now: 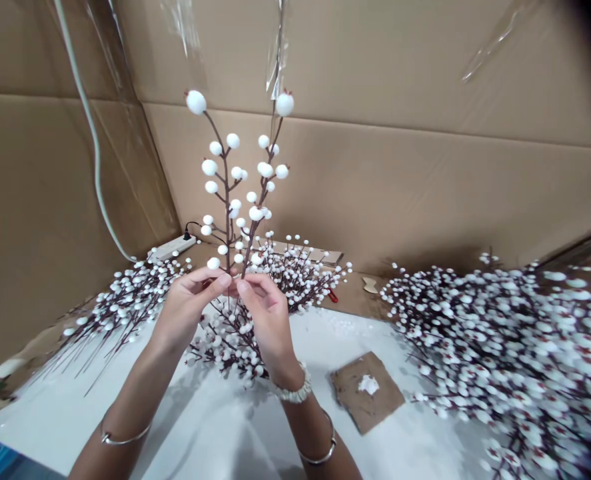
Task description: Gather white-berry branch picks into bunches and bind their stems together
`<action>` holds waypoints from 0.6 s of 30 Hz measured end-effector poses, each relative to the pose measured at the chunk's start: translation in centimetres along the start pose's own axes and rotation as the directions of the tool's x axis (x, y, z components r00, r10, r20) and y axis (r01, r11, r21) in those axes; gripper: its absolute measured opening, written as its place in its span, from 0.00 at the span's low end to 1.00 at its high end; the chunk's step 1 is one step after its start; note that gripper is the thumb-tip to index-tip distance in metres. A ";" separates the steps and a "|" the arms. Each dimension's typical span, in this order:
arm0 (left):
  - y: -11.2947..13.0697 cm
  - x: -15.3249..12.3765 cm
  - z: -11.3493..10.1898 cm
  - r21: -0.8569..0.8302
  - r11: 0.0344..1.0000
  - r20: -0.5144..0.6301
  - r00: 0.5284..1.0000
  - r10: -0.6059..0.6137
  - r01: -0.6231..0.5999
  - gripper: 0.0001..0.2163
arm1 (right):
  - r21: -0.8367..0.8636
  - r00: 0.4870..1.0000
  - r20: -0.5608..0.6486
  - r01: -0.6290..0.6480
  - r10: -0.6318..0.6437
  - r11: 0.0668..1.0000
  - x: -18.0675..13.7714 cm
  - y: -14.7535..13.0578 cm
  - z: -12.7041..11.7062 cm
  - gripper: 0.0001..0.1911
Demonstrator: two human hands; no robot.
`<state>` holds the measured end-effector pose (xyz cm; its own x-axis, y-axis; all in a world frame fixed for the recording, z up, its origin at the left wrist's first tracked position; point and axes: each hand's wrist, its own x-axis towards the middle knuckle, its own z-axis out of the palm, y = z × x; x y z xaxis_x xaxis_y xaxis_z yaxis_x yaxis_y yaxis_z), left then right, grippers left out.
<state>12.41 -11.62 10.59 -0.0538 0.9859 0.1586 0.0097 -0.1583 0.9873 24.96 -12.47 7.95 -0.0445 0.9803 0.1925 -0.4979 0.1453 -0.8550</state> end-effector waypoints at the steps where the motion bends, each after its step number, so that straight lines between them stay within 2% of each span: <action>1: 0.0 0.0 0.1 -0.010 1.000 0.008 1.000 0.000 0.000 0.15 | 0.006 1.000 0.015 -0.001 0.001 1.000 0.0 0.0 0.1 0.11; 4: -0.1 -0.1 0.1 -0.004 1.000 0.019 1.000 0.017 -0.017 0.13 | 0.007 0.999 0.050 -0.002 0.001 1.000 -0.1 -0.2 0.2 0.10; 10: -0.6 0.3 -1.1 0.236 0.954 0.001 0.982 0.188 -0.183 0.11 | -0.030 0.994 0.097 -0.042 0.044 0.999 0.3 -0.2 -0.4 0.14; 15: 0.0 0.4 -1.6 0.241 0.940 0.101 0.969 0.225 -0.244 0.12 | -0.072 0.983 0.155 -0.090 0.100 0.993 0.5 -0.2 -0.9 0.13; 18: 0.5 0.6 -2.1 0.346 0.901 0.180 0.961 0.210 -0.262 0.15 | 0.012 0.981 0.158 -0.113 0.110 0.994 0.4 -0.1 -0.7 0.11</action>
<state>10.25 -11.18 11.18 0.1301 0.9239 0.3598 0.3687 -0.3820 0.8474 25.64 -11.99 7.80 -0.2351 0.9568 0.1712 -0.5002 0.0319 -0.8653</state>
